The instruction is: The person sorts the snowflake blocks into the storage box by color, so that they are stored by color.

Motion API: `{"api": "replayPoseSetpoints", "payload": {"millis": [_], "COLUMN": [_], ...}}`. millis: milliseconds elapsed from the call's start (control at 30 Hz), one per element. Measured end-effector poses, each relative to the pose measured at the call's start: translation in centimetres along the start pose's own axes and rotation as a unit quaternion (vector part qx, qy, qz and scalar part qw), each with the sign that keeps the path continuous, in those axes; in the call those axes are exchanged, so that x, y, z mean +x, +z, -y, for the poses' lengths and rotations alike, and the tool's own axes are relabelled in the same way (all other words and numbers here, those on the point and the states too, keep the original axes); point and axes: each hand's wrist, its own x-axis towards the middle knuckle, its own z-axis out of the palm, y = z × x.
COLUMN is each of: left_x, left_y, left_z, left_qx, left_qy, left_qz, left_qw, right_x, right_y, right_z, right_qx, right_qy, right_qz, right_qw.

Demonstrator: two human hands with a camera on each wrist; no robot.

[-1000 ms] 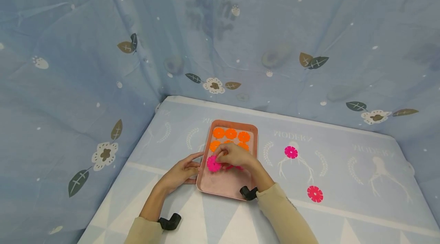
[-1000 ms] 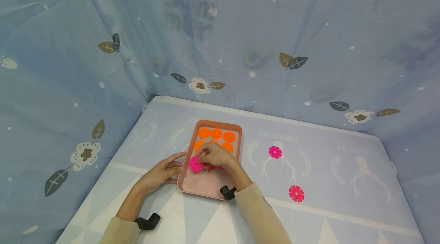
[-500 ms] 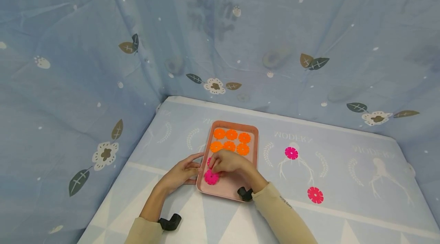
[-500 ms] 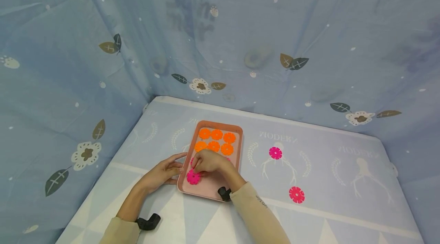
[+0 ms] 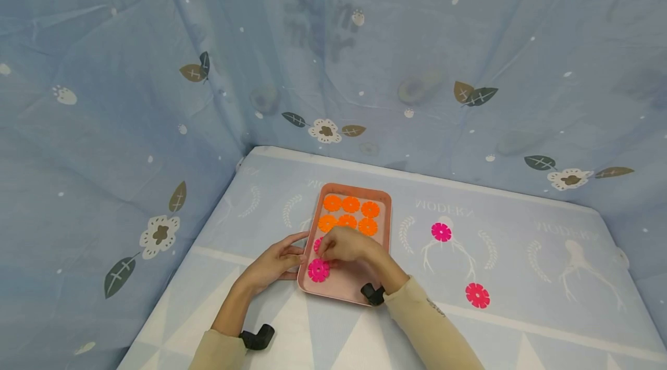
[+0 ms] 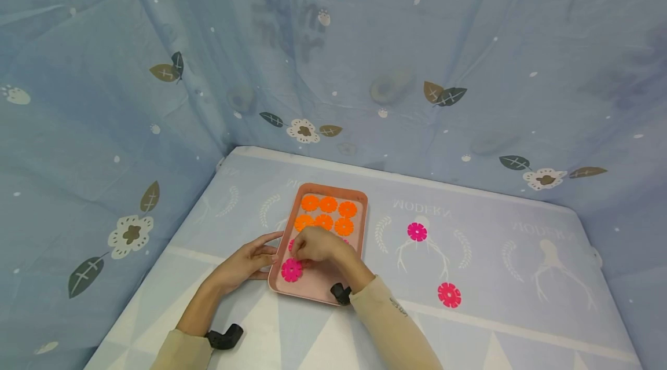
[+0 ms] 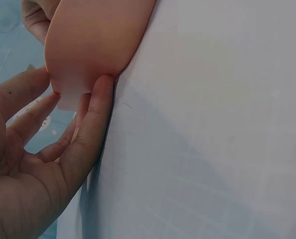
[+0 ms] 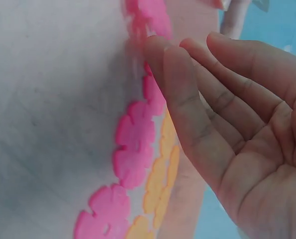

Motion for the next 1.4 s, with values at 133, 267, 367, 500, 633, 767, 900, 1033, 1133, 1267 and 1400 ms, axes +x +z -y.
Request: {"api": "replayPoseSetpoints", "payload": {"millis": [133,267,367,500,633,767,900,1033,1133,1267,1400], "left_x": [0.0,0.0,0.0,0.1,0.1,0.1,0.1,0.0,0.0,0.1,0.1], "left_y": [0.0,0.0,0.0,0.0,0.1,0.1,0.1,0.2,0.2,0.2,0.3], "left_z": [0.0,-0.1,0.0,0.1,0.0,0.0,0.0,-0.1,-0.2,-0.1,-0.1], "left_qx": [0.000,-0.001,-0.001,-0.001,0.000,-0.001,-0.003,-0.003,0.001,0.003,-0.001], "left_qy": [0.002,0.003,0.004,0.000,-0.002,-0.002,-0.002,0.000,-0.002,-0.005,-0.007], "left_qz": [0.001,0.005,0.006,0.001,-0.002,0.000,0.002,0.003,0.001,-0.002,-0.005], "left_qw": [1.0000,1.0000,1.0000,1.0000,1.0000,1.0000,1.0000,1.0000,1.0000,1.0000,1.0000], "right_x": [-0.8,-2.2,-3.5,-5.3,-7.2,-9.2,-11.5,-14.1,-16.0,-18.5,-20.8], "right_y": [-0.7,-1.6,-2.3,-3.4,-4.3,-4.9,-5.4,-5.9,-6.1,-6.0,-5.8], "right_z": [0.4,0.3,-0.2,-1.5,-3.1,-4.6,-5.8,-6.8,-7.5,-8.5,-9.4], "right_qx": [0.010,0.041,0.061,0.094,0.123,0.156,0.175,0.176,0.167,0.150,0.136], "right_qy": [-0.001,-0.008,-0.021,-0.029,-0.018,-0.009,-0.003,0.011,0.023,0.038,0.057], "right_qz": [-0.008,-0.028,-0.052,-0.088,-0.128,-0.158,-0.186,-0.215,-0.241,-0.275,-0.297], "right_qw": [1.000,0.999,0.997,0.991,0.984,0.975,0.967,0.961,0.956,0.949,0.943]}}
